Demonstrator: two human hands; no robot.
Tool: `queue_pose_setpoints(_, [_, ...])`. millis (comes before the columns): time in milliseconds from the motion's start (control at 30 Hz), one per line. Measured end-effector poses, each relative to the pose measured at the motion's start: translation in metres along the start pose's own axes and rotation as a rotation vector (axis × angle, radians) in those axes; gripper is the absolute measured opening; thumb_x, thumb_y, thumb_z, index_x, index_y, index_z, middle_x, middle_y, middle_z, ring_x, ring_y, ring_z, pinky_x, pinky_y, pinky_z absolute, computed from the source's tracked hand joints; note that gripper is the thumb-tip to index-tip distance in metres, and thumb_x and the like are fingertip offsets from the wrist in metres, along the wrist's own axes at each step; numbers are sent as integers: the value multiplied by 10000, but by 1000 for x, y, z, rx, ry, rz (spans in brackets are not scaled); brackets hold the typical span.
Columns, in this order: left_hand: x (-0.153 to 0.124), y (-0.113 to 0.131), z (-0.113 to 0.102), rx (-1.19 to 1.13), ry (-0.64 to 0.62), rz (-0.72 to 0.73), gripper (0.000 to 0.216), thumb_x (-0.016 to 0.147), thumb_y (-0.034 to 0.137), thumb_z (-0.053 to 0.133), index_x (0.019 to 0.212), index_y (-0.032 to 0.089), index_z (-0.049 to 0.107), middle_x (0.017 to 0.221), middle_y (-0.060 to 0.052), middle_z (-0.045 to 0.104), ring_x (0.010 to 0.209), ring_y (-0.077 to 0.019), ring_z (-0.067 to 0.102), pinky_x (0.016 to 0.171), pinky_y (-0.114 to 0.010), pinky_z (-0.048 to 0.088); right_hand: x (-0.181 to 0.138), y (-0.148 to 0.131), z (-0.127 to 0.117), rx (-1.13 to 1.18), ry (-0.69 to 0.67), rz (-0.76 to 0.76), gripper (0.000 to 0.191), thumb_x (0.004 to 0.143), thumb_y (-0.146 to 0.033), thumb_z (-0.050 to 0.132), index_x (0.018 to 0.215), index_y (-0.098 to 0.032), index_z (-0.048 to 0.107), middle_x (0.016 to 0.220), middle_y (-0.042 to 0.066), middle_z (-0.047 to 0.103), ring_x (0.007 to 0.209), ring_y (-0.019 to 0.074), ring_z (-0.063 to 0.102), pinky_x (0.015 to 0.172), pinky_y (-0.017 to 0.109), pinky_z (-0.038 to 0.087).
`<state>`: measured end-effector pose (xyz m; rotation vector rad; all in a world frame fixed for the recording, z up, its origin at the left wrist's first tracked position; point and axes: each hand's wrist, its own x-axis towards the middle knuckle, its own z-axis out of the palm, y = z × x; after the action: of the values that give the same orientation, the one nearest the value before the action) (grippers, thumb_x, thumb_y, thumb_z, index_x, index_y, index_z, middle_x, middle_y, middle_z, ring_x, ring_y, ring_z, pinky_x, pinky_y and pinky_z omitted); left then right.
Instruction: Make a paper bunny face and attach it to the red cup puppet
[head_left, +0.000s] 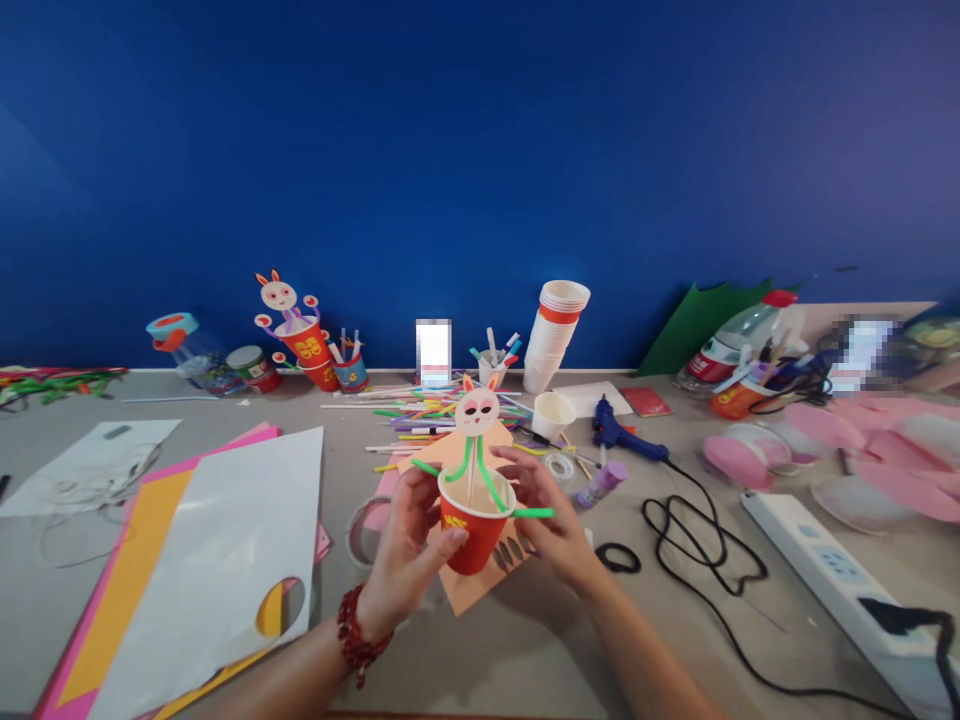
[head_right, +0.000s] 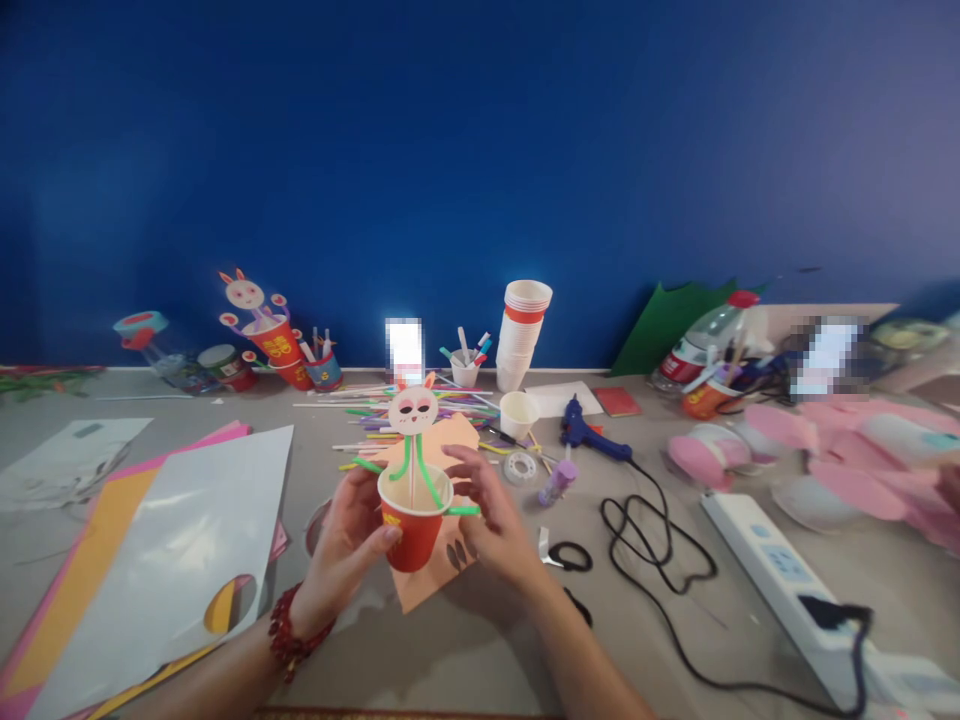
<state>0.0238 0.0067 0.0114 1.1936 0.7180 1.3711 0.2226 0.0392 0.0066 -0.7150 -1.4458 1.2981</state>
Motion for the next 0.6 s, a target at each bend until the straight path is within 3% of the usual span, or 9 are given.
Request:
queue_pose_setpoints(133, [-1,-1,-1,-9,-48,-13,534,857,264,693,1313,281,417,1349,-97,540,1210,-252,550,990,-363,443,9,-8,-14,39,243,4,422,850,-207,610,1259,-288,552,1265,77,583,1014,223,582,834,369,522])
queue_pose_setpoints(233, [-3,-3,0,-15,-75,-24,537,857,274,693,1318,284,416,1365,-98,532,1223,-256,544,1016,-374,424,13,-29,-19,48,320,-16,319,874,-208,606,1187,-268,605,1135,69,639,953,200,589,793,336,531])
queue_pose_setpoints(400, [-8,-7,3,-34,-91,-68,505,875,267,675,1309,301,419,1360,-83,537,1212,-241,556,1021,-372,422,30,-64,-16,-14,227,9,257,870,-281,655,1125,-259,635,1095,57,640,931,187,594,768,313,536])
queue_pose_setpoints(600, [-7,-8,5,-85,-78,-76,485,889,281,656,1317,304,429,1386,-86,524,1252,-254,536,1012,-367,438,62,-70,-15,-104,115,3,338,861,-305,683,1183,-251,595,1150,62,623,987,195,589,839,342,517])
